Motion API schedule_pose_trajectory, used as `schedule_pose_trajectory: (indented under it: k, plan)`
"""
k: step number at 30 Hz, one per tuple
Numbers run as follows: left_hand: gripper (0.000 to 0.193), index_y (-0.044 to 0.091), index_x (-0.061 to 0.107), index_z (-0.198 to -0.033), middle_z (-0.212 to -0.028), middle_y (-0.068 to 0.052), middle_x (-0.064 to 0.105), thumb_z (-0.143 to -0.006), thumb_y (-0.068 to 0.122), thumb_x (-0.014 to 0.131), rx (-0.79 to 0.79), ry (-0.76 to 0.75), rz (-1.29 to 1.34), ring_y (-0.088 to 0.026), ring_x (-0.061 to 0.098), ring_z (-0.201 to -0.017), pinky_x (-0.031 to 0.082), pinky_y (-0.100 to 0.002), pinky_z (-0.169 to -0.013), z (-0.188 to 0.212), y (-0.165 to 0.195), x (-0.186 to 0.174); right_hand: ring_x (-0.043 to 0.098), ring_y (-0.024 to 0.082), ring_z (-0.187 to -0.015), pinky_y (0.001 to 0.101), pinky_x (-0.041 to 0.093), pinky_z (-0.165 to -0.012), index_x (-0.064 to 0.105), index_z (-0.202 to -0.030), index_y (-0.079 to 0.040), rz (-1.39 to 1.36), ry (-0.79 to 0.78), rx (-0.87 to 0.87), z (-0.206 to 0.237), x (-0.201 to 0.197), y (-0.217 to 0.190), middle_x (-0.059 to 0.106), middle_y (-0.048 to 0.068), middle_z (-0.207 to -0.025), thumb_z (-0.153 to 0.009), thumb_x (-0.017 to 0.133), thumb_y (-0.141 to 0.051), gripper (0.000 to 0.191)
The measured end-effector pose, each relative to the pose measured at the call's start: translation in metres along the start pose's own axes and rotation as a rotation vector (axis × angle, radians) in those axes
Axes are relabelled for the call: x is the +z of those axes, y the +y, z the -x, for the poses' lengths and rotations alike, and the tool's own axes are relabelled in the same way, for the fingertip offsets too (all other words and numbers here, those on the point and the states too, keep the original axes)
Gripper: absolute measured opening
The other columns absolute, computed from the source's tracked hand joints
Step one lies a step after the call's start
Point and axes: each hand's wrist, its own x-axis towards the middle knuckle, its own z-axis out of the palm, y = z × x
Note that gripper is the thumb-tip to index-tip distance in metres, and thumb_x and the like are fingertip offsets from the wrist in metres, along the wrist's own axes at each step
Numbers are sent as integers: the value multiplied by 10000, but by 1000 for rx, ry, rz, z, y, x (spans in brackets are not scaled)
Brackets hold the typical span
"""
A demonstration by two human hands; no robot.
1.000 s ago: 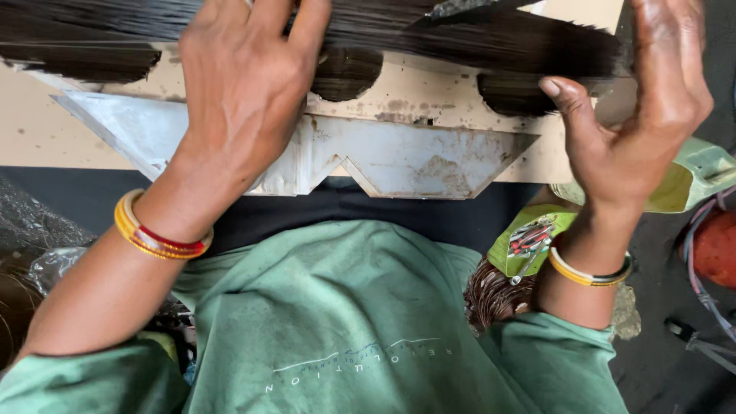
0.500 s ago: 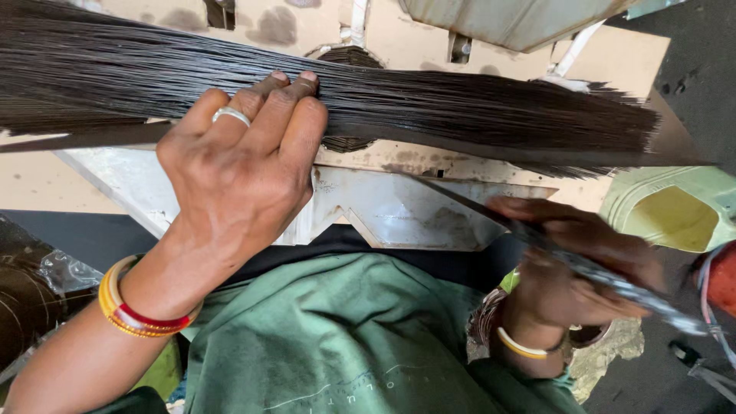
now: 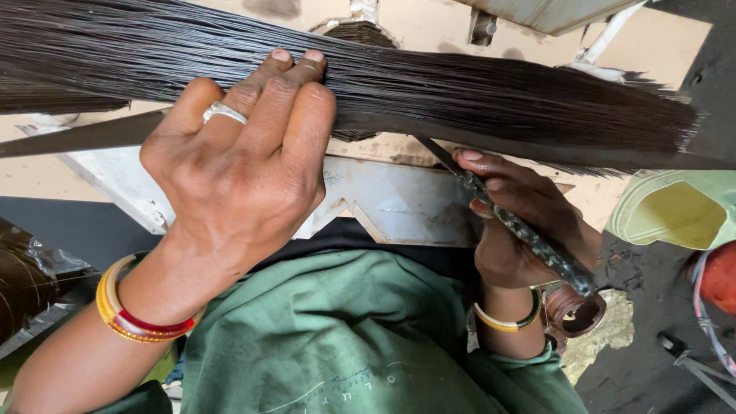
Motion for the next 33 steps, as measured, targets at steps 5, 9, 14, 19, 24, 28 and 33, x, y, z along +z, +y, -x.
schedule_pose_trajectory:
  k: [5,9,14,19,24,28,33]
  plan:
    - [95,49,681,-987,-1144,-42,737,-927,-22,664,-12,32,5,-157,728,-1104,456,-298,-721,0,-1,2,754,424,-964,522,661,-875,573,-1028,79,45,-34,-15,3,0,0,692,302,-1012,-977,708,69,145]
    - [101,55,675,-992,-1156,-44,733,-921,-17,667,-9,33,12,-158,725,-1117,459,-290,-732,1,-2,3,757,426,-951,508,672,-839,586,-1059,83,-39,-21,-19,0,11,5,694,321,-1039,-1035,667,8,113]
    - [69,33,672,-976,-1126,-49,727,-932,-21,673,0,40,18,-152,718,-1102,470,-295,-765,3,-3,3,770,367,-948,439,672,-783,604,-988,73,72,-186,62,-35,18,-29,701,267,-997,-1076,579,-159,249]
    - [118,41,681,-1001,-1157,-46,727,-903,-25,673,2,62,26,-159,722,-1109,476,-293,-752,4,-5,4,758,373,-989,418,645,-869,657,-901,50,219,-589,-4,-71,15,-60,714,244,-1012,-861,669,-96,152]
    - [69,47,670,-965,-1146,-45,717,-911,6,679,37,94,22,-164,707,-1097,489,-304,-787,8,-8,9,761,360,-919,402,636,-804,697,-810,38,318,-605,-144,-73,18,-61,726,206,-933,-760,702,-64,113]
    - [54,66,655,-936,-1154,-33,717,-910,35,690,98,156,-20,-165,691,-1113,474,-293,-759,10,-12,14,762,358,-925,392,647,-797,673,-816,40,277,-555,-103,-62,17,-56,727,221,-958,-816,689,-91,132]
    - [65,85,649,-924,-1160,-37,714,-869,88,684,170,223,9,-165,666,-1058,454,-289,-733,10,-21,15,761,350,-957,437,643,-808,637,-1046,18,151,-270,-70,-45,-27,-49,717,244,-1052,-1017,648,-121,143]
